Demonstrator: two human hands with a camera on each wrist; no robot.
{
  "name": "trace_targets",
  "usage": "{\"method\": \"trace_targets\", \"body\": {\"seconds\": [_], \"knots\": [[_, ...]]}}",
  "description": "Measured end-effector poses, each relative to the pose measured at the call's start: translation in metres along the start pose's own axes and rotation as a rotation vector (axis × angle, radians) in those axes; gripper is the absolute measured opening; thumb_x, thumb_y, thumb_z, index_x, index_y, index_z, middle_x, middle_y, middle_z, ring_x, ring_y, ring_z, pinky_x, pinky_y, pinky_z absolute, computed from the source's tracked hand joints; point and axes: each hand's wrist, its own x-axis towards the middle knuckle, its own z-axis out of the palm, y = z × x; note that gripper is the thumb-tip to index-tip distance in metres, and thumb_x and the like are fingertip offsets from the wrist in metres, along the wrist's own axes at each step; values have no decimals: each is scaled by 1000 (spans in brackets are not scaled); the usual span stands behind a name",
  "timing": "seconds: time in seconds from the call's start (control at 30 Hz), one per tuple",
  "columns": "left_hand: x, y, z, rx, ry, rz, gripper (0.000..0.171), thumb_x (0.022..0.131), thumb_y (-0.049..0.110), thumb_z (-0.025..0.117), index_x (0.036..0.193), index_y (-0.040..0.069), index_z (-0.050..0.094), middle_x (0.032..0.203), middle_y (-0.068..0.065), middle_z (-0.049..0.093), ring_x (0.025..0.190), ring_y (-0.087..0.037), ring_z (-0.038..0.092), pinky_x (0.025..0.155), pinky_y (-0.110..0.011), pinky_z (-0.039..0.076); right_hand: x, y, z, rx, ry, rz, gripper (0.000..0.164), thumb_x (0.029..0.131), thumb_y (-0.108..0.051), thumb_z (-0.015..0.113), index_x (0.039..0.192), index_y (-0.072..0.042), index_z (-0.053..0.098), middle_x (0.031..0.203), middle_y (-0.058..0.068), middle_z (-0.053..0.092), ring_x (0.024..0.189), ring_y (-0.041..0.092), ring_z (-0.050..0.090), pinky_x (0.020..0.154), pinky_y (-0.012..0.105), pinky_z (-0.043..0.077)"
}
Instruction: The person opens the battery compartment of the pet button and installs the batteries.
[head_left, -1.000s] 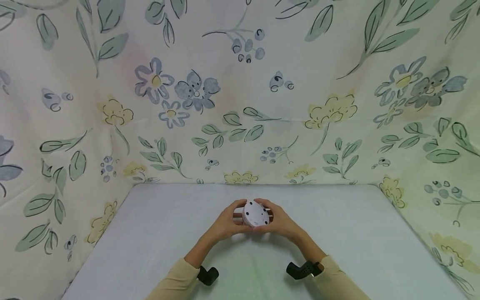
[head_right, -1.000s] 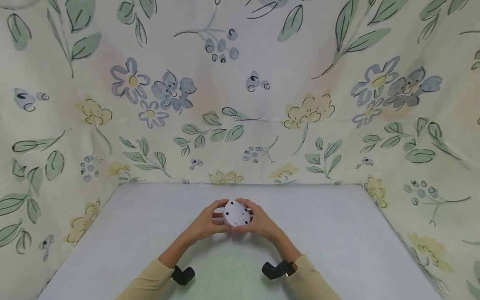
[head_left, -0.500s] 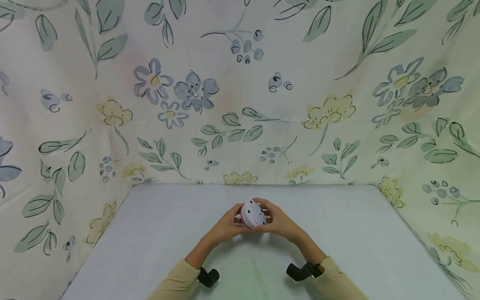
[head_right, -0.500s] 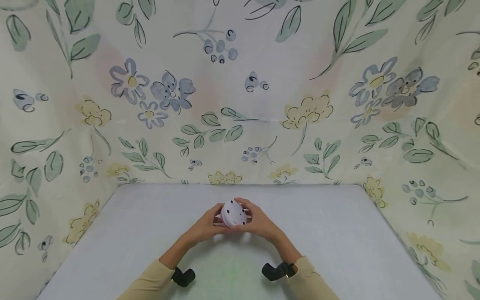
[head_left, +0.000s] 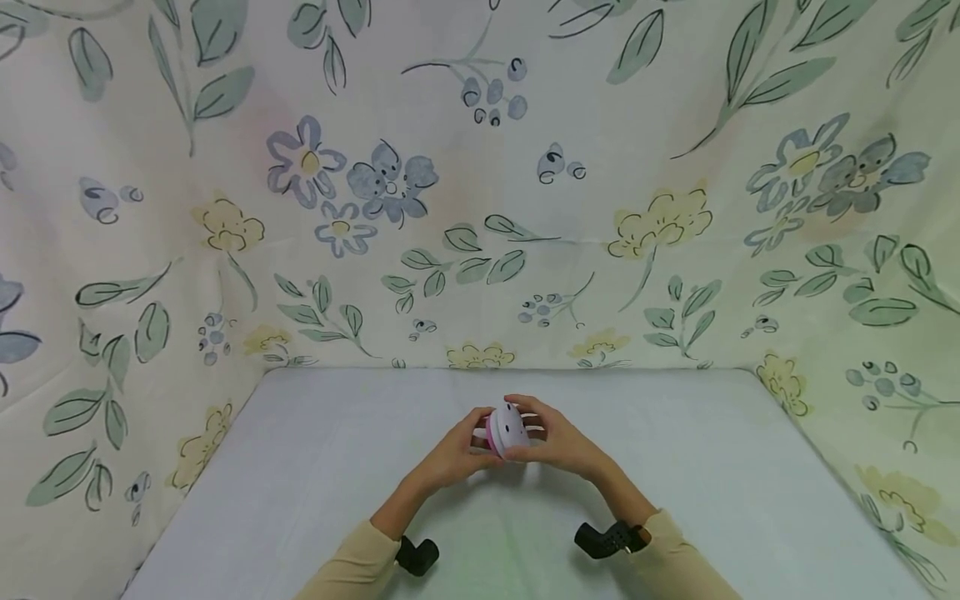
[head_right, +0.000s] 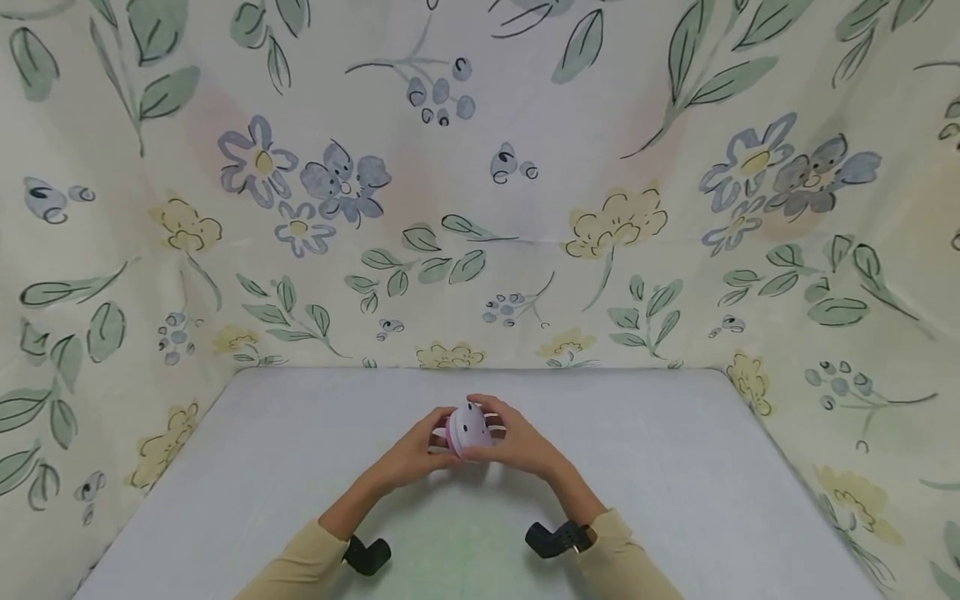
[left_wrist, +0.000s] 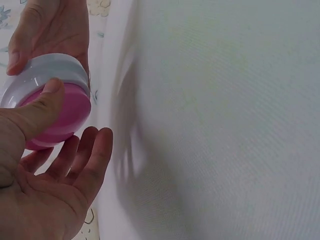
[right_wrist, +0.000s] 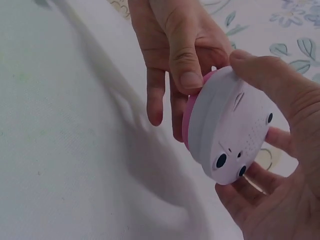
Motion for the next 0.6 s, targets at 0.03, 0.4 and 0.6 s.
{"method": "trace_targets", "body": {"seconds": [0.03, 0.4, 0.6], "knots": [[0, 0, 0, 2, -4, 0, 69, 91, 0, 76, 149, 3, 38, 138, -17, 52, 112, -32, 63, 91, -42, 55, 0, 0, 0, 1, 0, -4, 79, 86, -18, 84, 152, -8, 42, 141, 13, 50, 125, 37, 51, 104, 52, 44], [-4, 2, -1, -71, -58, -31, 73, 92, 10, 78, 152, 10, 35, 142, -16, 50, 118, -33, 60, 94, -41, 53, -6, 5, -4, 54, 18, -33, 73, 87, -15, 83, 150, -11, 46, 139, 13, 53, 121, 33, 57, 102, 48, 47], [-3, 2, 0, -80, -36, -8, 73, 93, 8, 76, 152, 10, 34, 140, -17, 50, 114, -30, 62, 94, -41, 53, -6, 6, -5, 127, -15, -90, 75, 89, -10, 80, 153, -17, 42, 146, 17, 47, 130, 41, 50, 105, 53, 42]]}}
